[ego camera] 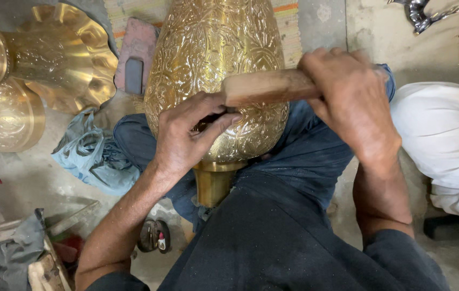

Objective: The person sits cross-legged on the floor with a large engraved brass vessel resting on their lap. They first rub the embossed surface with a small abrasive block, then hold a chisel against the raised decoration and strike it with a wooden mallet to refine the pattern, repositioning the chisel repeatedly across the surface.

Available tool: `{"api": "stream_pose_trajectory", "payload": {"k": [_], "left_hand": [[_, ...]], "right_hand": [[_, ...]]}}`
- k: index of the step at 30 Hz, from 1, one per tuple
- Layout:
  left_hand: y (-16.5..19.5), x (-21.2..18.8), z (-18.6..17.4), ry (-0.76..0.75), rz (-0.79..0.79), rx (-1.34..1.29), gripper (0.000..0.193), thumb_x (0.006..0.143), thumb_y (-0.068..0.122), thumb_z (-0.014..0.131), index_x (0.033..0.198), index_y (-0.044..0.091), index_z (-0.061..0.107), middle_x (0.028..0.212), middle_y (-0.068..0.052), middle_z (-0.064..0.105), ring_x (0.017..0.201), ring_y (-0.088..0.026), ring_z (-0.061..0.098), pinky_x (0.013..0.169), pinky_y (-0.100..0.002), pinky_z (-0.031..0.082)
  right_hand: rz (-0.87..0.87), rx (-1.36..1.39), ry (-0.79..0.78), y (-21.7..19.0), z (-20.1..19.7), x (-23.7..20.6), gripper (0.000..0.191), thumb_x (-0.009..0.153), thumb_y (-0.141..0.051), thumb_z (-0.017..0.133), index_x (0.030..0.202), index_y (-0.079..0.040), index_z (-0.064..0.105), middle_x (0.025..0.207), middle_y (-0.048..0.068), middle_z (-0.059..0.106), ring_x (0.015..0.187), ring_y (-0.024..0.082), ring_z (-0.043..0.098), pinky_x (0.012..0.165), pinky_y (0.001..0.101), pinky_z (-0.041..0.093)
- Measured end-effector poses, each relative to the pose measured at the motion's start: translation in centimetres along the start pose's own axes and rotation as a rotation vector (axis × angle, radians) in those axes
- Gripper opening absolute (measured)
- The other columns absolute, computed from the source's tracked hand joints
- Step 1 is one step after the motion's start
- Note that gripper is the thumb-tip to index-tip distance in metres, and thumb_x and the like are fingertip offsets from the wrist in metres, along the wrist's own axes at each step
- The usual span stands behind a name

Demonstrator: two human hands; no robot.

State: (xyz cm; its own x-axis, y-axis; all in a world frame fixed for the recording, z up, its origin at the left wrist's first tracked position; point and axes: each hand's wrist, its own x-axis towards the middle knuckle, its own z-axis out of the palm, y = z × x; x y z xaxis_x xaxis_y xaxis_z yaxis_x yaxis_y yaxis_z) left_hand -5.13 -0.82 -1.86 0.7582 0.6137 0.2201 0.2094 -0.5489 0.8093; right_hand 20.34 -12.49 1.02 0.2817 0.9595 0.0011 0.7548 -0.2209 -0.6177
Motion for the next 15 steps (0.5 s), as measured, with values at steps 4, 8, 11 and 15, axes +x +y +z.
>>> {"api": "stream_pose_trajectory", "payload": {"k": [4, 8, 11, 15], "left_hand": [[-0.2, 0.1, 0.0, -0.014, -0.004, 0.003, 0.03, 0.094, 0.012, 0.083, 0.12, 0.001, 0.072, 0.101, -0.012, 0.076, 0.089, -0.018, 0.077, 0.075, -0.031, 0.061], [-0.4, 0.1, 0.2, -0.042, -0.067, 0.002, 0.03, 0.094, 0.014, 0.084, 0.117, 0.001, 0.072, 0.095, -0.011, 0.076, 0.085, -0.016, 0.077, 0.069, -0.028, 0.063], [-0.5, 0.0, 0.2, -0.023, 0.002, -0.048, 0.032, 0.096, 0.012, 0.081, 0.123, 0.0, 0.07, 0.107, -0.013, 0.077, 0.095, -0.018, 0.078, 0.078, -0.029, 0.065], [-0.6, -0.1, 0.1, -0.009, 0.031, -0.018, 0.032, 0.095, 0.012, 0.083, 0.122, 0.0, 0.071, 0.107, -0.014, 0.077, 0.093, -0.019, 0.077, 0.079, -0.031, 0.063]], "right_hand": [[-0.114, -0.026, 0.064, -0.3, 0.0, -0.2, 0.035, 0.082, -0.002, 0.081, 0.111, -0.001, 0.061, 0.099, 0.013, 0.067, 0.093, 0.031, 0.069, 0.083, 0.0444, 0.053], [-0.348, -0.313, 0.129, -0.1, 0.3, -0.2, 0.038, 0.07, 0.001, 0.083, 0.103, 0.0, 0.063, 0.089, 0.015, 0.068, 0.085, 0.036, 0.069, 0.082, 0.0523, 0.054], [-0.258, -0.15, 0.149, 0.4, 0.4, 0.0, 0.033, 0.084, 0.002, 0.079, 0.112, -0.001, 0.062, 0.1, 0.015, 0.067, 0.095, 0.034, 0.068, 0.086, 0.0443, 0.055], [-0.299, -0.177, 0.091, 0.9, 0.3, -0.1, 0.037, 0.075, 0.001, 0.08, 0.107, 0.001, 0.062, 0.094, 0.018, 0.066, 0.089, 0.037, 0.067, 0.08, 0.0468, 0.054]]}}
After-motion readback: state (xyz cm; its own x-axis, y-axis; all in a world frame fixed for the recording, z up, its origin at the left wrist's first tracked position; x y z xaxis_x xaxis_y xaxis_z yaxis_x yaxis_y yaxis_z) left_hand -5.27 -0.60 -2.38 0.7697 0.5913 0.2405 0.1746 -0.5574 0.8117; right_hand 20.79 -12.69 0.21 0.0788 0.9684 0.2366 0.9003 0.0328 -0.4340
